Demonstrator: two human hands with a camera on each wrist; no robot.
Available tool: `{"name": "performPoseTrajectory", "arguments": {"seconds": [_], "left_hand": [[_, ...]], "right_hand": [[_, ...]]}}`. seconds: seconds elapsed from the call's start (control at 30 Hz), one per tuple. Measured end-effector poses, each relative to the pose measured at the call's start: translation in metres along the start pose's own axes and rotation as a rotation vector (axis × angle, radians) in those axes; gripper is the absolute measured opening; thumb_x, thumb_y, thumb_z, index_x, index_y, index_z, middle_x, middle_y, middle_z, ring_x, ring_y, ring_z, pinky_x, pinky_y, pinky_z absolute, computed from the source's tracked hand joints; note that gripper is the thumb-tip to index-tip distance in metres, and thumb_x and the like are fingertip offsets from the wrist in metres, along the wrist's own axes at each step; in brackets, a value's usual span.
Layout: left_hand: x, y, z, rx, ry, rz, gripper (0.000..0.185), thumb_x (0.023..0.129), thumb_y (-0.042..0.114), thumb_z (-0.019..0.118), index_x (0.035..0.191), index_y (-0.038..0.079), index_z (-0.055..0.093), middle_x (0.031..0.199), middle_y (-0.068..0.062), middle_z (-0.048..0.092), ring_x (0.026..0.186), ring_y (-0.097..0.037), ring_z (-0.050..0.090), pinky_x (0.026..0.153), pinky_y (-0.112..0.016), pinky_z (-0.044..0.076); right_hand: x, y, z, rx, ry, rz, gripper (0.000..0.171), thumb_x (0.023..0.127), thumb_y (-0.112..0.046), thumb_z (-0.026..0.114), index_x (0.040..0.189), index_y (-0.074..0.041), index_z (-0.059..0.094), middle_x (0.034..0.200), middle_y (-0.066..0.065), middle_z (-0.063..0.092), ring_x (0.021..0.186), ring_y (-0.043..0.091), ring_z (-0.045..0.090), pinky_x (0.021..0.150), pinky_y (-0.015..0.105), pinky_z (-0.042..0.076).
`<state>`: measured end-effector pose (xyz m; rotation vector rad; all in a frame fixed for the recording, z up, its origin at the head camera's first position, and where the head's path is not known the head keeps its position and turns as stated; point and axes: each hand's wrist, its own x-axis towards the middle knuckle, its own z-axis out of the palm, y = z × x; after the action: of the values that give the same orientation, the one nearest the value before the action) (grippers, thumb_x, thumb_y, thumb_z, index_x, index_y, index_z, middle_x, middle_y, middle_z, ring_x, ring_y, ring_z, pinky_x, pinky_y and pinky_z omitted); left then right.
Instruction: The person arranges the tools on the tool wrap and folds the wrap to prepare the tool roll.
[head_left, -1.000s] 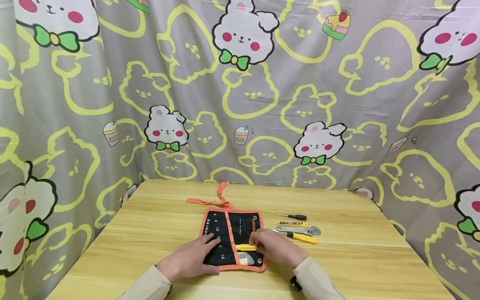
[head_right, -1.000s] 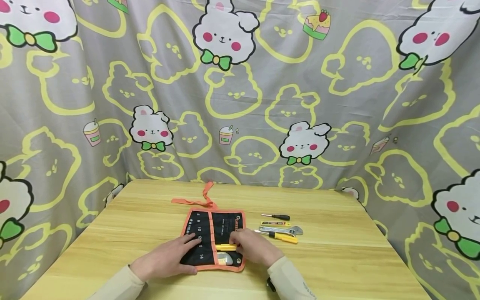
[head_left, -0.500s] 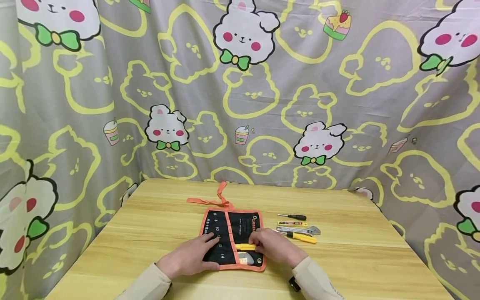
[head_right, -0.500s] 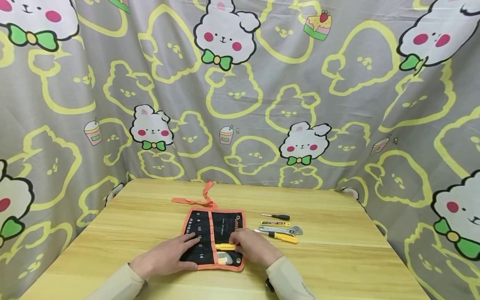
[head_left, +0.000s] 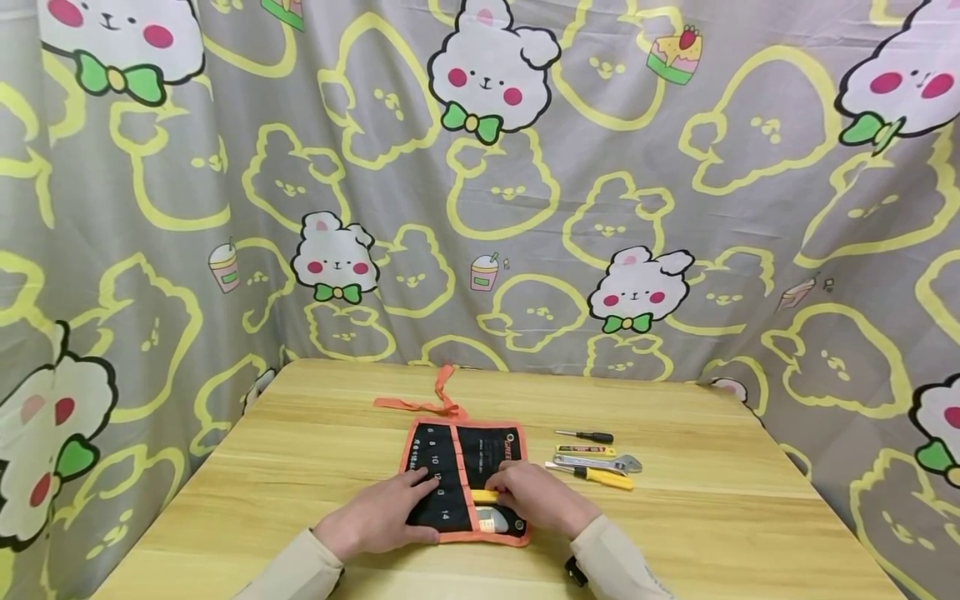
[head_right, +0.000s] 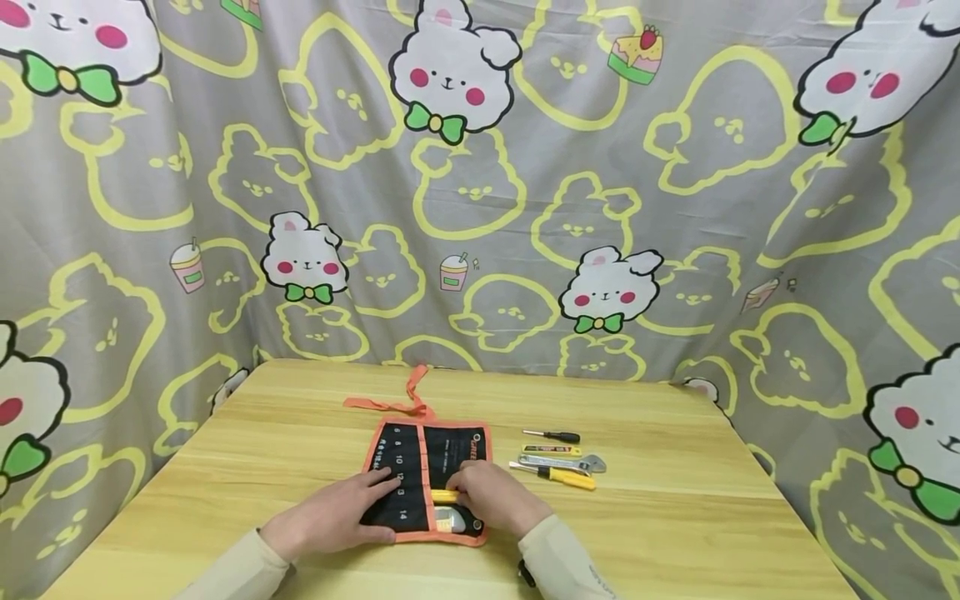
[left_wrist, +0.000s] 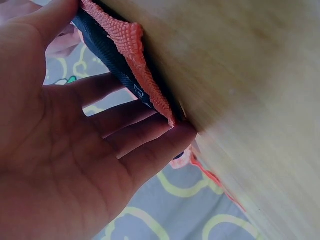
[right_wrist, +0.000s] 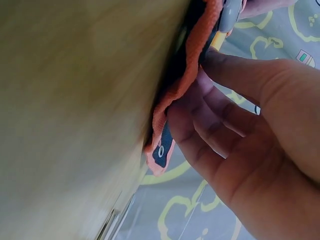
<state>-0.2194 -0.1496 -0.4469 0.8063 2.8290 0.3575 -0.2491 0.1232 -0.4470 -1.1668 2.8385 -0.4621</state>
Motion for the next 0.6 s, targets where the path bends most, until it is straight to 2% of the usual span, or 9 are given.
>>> {"name": "performPoseTrajectory", "arguments": {"seconds": [0.33,0.6], "left_hand": [[0.0013,-0.0002,0.0023,0.011,0.002,0.003,0.084,0.088,0.066,0.066,0.149,0.01,0.054,0.153,-0.02,0.048,0.136,-0.04,0.053,0.107,-0.055,0.047],[0.0009,-0.0013,0.0018,0.01,0.007,0.004,0.084,0.088,0.066,0.067,0.149,0.01,0.054,0.153,-0.02,0.049,0.135,-0.04,0.053,0.107,-0.055,0.047]], "right_hand": [[0.0013,0.0055,-0.0012,0.115,-0.032,0.028,0.019,0.096,-0.004,0.07,0.112,-0.013,0.069,0.088,-0.009,0.063,0.076,-0.001,0.054,0.069,0.022,0.051],[0.0035,0.0066,-0.0018,0.087,-0.016,-0.016,0.019,0.094,-0.004,0.073,0.108,-0.017,0.072,0.089,-0.008,0.064,0.077,-0.001,0.052,0.07,0.02,0.051]]}}
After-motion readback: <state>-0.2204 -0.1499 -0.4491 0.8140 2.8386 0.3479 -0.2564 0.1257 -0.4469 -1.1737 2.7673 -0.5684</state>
